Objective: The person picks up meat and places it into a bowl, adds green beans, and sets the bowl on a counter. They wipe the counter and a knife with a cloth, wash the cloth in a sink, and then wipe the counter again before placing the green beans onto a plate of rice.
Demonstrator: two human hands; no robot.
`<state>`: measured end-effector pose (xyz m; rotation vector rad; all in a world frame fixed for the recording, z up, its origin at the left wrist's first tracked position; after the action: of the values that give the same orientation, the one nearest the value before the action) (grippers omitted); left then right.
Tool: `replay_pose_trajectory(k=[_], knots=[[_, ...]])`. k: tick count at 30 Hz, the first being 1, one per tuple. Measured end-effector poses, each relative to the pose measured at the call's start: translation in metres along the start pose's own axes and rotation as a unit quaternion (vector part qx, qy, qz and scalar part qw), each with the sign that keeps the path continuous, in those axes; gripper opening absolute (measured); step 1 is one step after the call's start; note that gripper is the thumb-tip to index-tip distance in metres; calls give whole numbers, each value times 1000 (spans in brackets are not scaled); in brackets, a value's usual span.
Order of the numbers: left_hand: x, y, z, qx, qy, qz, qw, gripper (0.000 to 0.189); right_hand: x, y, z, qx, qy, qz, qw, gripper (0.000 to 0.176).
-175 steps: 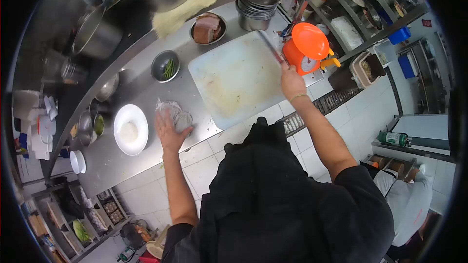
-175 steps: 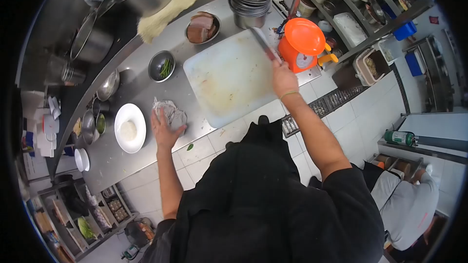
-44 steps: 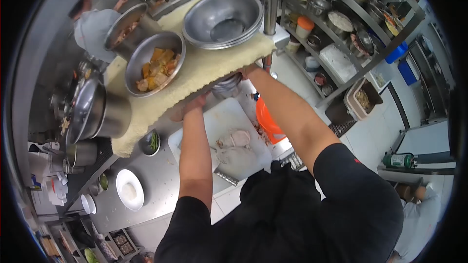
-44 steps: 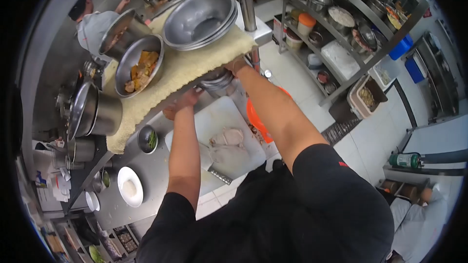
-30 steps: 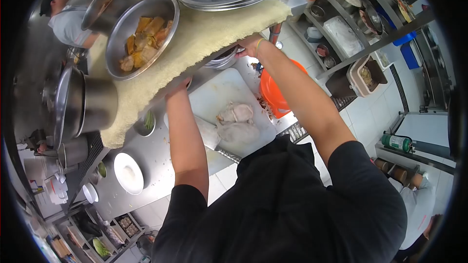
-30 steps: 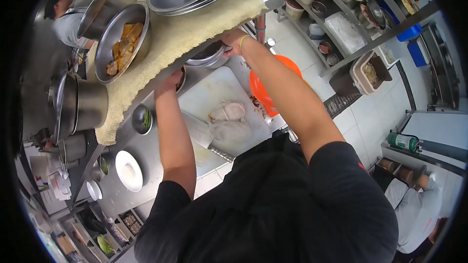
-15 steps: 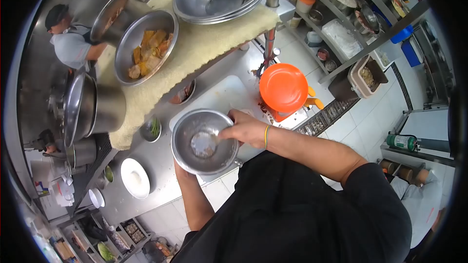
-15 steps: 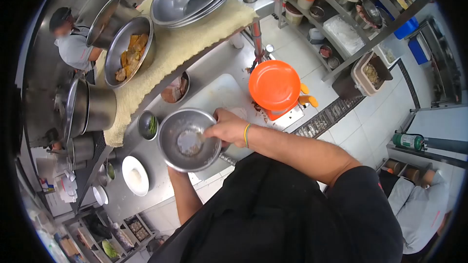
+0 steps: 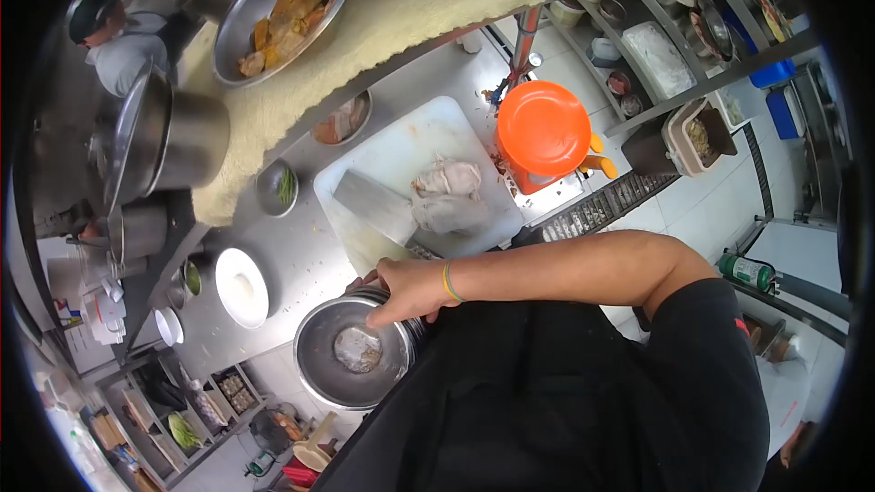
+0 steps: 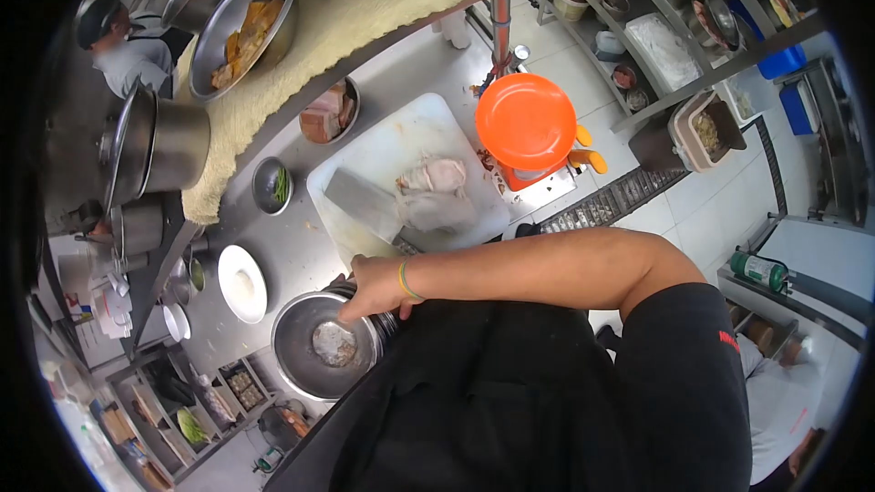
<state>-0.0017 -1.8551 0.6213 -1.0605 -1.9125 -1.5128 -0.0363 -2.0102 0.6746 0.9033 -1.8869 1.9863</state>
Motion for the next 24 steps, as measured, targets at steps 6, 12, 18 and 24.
replay_pose_trajectory(k=[6, 12, 18, 24], knots=[[4, -16, 5, -40, -6, 22, 999, 50, 10, -10, 66, 131, 33, 134, 982, 77], [35, 1, -41, -171, 6, 10, 985, 42, -45, 76, 127, 578, 278, 145, 753, 83], [30, -25, -72, -175, -24, 42, 983, 42, -70, 111, 136, 372, 309, 223, 846, 53], [46, -64, -150, -254, -64, 61, 963, 42, 127, 84, 166, 253, 415, 239, 841, 58]])
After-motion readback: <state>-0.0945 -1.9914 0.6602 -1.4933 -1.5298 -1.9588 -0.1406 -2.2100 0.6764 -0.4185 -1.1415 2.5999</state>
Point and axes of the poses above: each hand's wrist, its own x-axis away from the middle knuckle, its own z-axis out of the back of the hand, y = z × x, the point moved 6 cm from there along -x, towards the middle knuckle, and after that the axes turned 14 degrees about y, right-handed, at the moved point
